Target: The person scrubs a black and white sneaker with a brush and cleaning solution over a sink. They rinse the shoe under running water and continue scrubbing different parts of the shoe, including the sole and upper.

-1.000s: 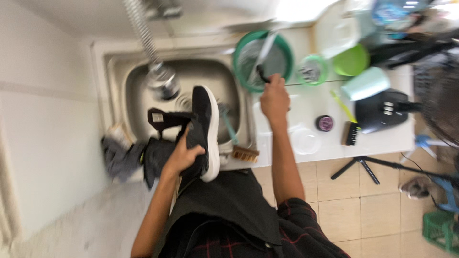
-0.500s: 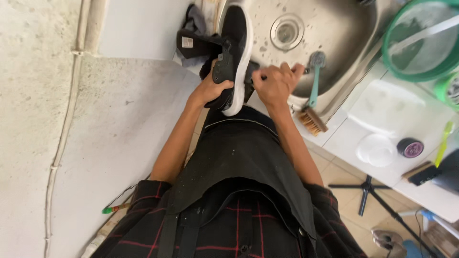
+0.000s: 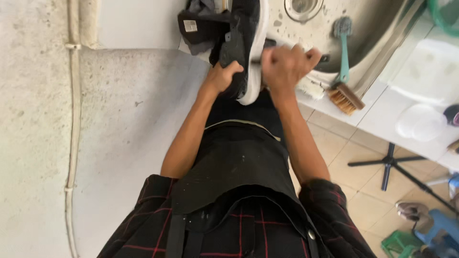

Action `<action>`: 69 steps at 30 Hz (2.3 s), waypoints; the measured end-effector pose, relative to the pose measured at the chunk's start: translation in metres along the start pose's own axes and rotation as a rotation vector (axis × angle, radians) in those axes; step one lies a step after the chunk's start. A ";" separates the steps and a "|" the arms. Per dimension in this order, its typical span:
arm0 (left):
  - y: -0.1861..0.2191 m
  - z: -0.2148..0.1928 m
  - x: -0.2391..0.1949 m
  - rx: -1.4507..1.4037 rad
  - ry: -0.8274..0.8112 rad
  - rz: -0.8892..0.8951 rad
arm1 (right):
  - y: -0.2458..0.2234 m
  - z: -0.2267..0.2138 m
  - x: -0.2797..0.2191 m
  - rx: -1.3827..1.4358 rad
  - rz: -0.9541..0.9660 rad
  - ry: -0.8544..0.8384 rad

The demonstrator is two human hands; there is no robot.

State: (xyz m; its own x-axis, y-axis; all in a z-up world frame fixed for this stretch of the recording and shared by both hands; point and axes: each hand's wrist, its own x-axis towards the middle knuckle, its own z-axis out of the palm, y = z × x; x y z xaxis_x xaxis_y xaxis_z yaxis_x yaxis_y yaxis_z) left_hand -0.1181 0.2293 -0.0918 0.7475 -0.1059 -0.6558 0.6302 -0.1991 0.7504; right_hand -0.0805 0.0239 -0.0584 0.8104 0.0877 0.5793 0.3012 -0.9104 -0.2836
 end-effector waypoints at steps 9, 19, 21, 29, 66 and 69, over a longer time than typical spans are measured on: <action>0.009 -0.001 -0.005 -0.130 -0.097 0.239 | -0.008 0.019 0.021 -0.045 0.062 0.163; 0.007 -0.008 -0.008 -0.098 -0.030 0.199 | -0.011 0.014 0.010 -0.023 0.182 0.069; 0.015 -0.018 -0.002 -0.332 -0.128 0.374 | -0.020 0.015 0.010 0.047 0.202 -0.050; -0.034 -0.028 -0.022 -0.310 -0.082 0.342 | -0.029 0.015 0.001 0.103 0.094 0.003; -0.019 -0.005 -0.015 0.096 0.025 0.529 | 0.019 0.034 0.006 -0.085 -0.216 0.120; -0.011 -0.005 -0.009 0.032 -0.013 0.512 | 0.014 0.040 0.066 -0.060 -0.386 0.408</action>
State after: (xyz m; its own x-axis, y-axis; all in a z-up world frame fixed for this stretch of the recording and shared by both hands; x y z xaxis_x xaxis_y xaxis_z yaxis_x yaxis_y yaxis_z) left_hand -0.1306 0.2370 -0.0936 0.9558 -0.2095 -0.2064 0.1775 -0.1487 0.9728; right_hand -0.0026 0.0331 -0.0540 0.3830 0.2665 0.8845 0.4988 -0.8655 0.0448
